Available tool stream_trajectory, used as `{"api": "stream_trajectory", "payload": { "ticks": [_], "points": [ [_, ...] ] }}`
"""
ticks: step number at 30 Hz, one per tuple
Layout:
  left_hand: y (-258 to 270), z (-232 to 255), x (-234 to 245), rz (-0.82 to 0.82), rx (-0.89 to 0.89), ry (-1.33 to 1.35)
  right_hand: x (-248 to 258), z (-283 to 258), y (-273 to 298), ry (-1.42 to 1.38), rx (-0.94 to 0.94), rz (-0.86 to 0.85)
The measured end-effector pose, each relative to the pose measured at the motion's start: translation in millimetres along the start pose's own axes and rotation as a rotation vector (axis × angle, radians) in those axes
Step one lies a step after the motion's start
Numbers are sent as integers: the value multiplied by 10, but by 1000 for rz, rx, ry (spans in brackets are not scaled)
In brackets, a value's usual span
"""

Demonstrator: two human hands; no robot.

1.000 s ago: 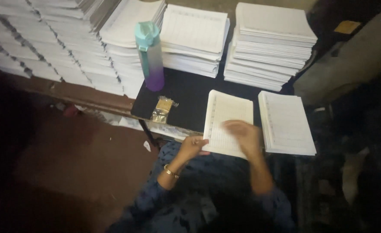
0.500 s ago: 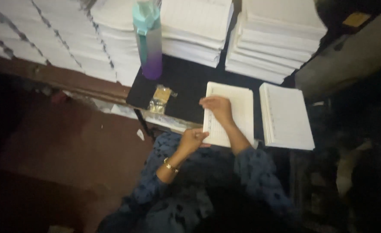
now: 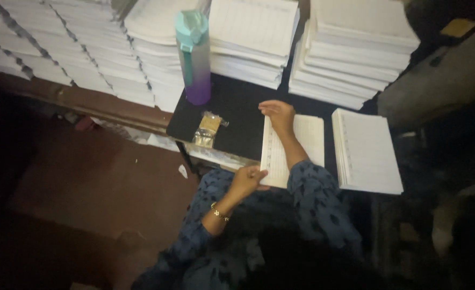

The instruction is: The person stands at a table and flips through a stack of lined papers, checking each page. They then place the stack onto a larger pile of similar papers on the table. The person repeats this process with another stack of papers.

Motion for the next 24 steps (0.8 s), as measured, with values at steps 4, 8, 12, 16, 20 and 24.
{"api": "stream_trajectory", "payload": {
  "ticks": [4, 8, 12, 16, 20, 24],
  "points": [
    [122, 194, -211, -86, 56, -9, -7, 575, -141, -273, 128, -65],
    [429, 530, -444, -142, -10, -170, 179, 348, 310, -663, -186, -191],
    [931, 751, -370, -103, 30, -282, 1338, -805, 1558, 144, -186, 80],
    [879, 530, -245, -273, 299, -230, 1919, -511, 2343, 522, -676, 220],
    [508, 547, -188, -164, 25, -405, 1460, 473, 2716, 450, -741, -206],
    [334, 830, -132, -72, -327, -795, 1291, -31, 2669, -39, -706, -38]
  ]
}}
Point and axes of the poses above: each hand's wrist, its own y-axis away from the middle knuckle, its own x-axis out of the back of the hand, z = x × y, the point moved 10 cm from there along -y, towards the middle knuckle, and after that the axes turned 6 degrees about y, right-handed, at the moved point
